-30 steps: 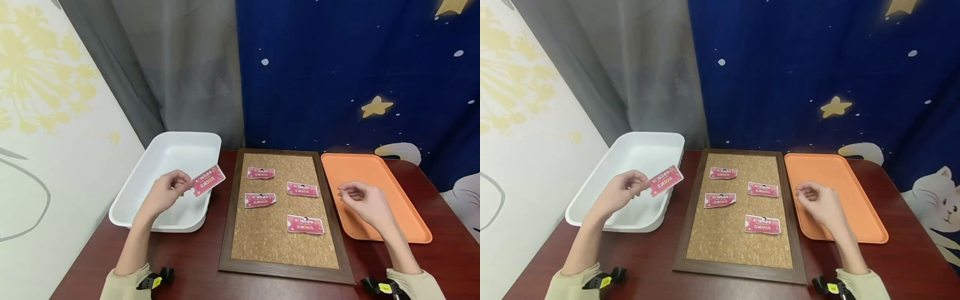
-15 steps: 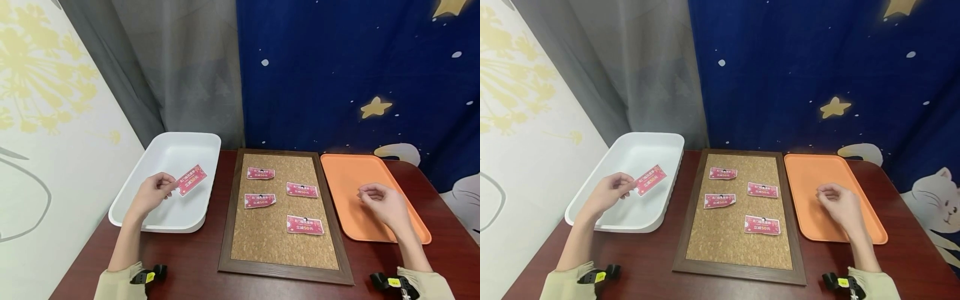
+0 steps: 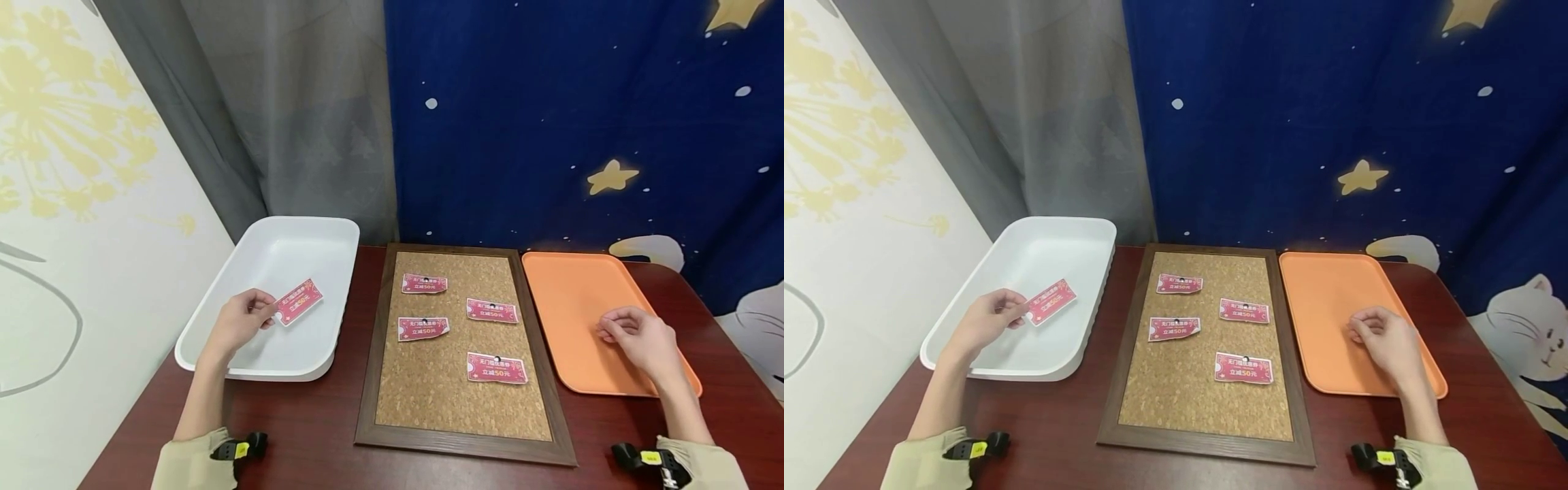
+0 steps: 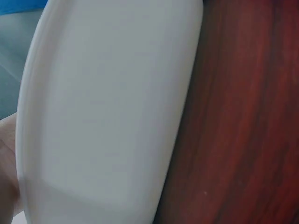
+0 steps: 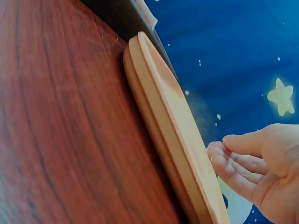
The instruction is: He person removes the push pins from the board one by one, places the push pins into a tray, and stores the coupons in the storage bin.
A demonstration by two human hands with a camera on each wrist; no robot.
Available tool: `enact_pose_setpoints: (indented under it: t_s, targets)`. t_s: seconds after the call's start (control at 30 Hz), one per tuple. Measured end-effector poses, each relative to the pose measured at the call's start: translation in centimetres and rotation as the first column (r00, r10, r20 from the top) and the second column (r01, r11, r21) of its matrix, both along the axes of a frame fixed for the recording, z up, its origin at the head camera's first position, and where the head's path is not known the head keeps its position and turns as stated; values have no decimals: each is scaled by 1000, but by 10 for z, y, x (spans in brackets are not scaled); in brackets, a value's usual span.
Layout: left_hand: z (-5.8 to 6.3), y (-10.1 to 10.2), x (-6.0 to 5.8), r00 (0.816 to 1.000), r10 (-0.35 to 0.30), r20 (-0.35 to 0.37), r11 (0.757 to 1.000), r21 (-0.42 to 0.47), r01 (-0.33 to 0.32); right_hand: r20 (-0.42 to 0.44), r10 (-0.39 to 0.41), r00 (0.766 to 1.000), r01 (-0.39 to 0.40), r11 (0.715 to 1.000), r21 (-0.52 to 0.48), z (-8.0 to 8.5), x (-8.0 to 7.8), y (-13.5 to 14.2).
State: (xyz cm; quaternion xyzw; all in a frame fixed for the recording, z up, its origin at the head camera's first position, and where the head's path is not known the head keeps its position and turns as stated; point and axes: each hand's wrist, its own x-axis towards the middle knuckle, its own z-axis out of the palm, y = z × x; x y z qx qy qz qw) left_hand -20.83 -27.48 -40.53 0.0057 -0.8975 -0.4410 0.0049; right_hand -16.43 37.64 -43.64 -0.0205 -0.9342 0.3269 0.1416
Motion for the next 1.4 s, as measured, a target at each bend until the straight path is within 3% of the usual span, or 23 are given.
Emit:
enact_pose_setpoints:
  t_s: [0.3, 0.93, 1.4]
  targets:
    - [-10, -6, -2, 998, 58, 7, 995, -80, -58, 15, -52, 999, 50, 993, 107, -8, 2, 12]
    - [-14, -10, -1, 989, 49, 140, 998, -52, -42, 104, -56, 993, 38, 984, 173, -19, 2, 28]
    - [-13, -14, 0, 992, 95, 81, 982, -173, -80, 77, -50, 996, 39, 990, 137, -16, 5, 30]
